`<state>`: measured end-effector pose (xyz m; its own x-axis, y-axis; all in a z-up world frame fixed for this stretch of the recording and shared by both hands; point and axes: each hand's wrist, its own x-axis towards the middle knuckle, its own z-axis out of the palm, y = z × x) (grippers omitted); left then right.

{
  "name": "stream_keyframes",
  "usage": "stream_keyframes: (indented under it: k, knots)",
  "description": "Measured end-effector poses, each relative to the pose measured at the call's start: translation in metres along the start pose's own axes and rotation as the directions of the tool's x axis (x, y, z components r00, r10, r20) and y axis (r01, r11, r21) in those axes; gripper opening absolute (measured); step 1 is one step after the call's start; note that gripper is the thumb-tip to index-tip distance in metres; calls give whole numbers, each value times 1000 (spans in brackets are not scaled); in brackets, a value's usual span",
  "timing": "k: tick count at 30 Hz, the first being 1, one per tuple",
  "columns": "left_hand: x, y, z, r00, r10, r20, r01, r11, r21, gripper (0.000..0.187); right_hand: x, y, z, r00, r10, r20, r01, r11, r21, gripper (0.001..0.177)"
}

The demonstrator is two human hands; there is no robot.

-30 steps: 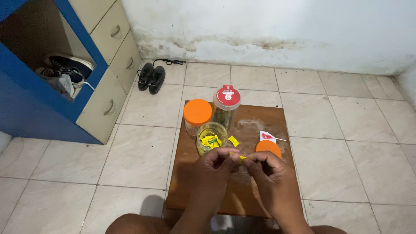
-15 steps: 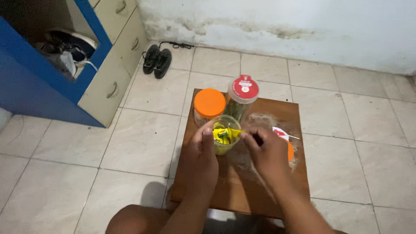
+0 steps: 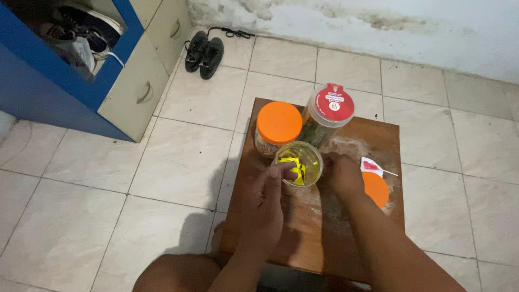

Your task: The person unwraps small yellow and green candy wrappers and places them into two clear plastic jars. The person then closes the jars with their lids.

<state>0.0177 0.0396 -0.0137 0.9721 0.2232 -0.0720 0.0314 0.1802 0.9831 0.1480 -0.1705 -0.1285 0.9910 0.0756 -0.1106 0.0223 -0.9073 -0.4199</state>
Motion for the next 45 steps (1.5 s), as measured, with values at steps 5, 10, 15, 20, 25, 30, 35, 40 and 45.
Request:
stream_keyframes:
  k: [5,10,15,20,25,30,35,40,45]
  knots:
    - [-9,-3,-5,988,-143,-55,139,987,-75,46,-22,-18,8,998,-34,-45,24,976,-219,44]
    - [-12,-7,-8,992,-34,-121,39,998,45,45,-39,-13,13,994,-23,-103,27,999,40,30]
    - [-27,-14,0,991,-104,-84,102,995,-17,44,-57,2,10,980,128,-153,-75,946,314,23]
    - [-30,-22,22,938,-346,-9,337,919,-207,42,-81,-12,-16,977,203,-70,-50,533,845,19]
    - [-15,-16,36,814,-552,181,580,792,-189,52,-113,-50,-55,995,95,-13,-4,175,985,15]
    - [-15,4,31,744,-546,385,666,653,-361,29,-142,-74,-100,998,-42,53,-33,387,922,13]
    - [-19,21,29,772,-486,409,633,647,-426,16,-150,-83,-128,986,-167,-22,87,391,916,16]
    - [-26,37,38,843,-454,287,537,691,-484,14,-165,-88,-134,998,23,-55,44,345,937,36]
    - [-34,47,48,899,-334,281,429,798,-424,19,-177,-88,-130,990,135,-46,1,312,950,27]
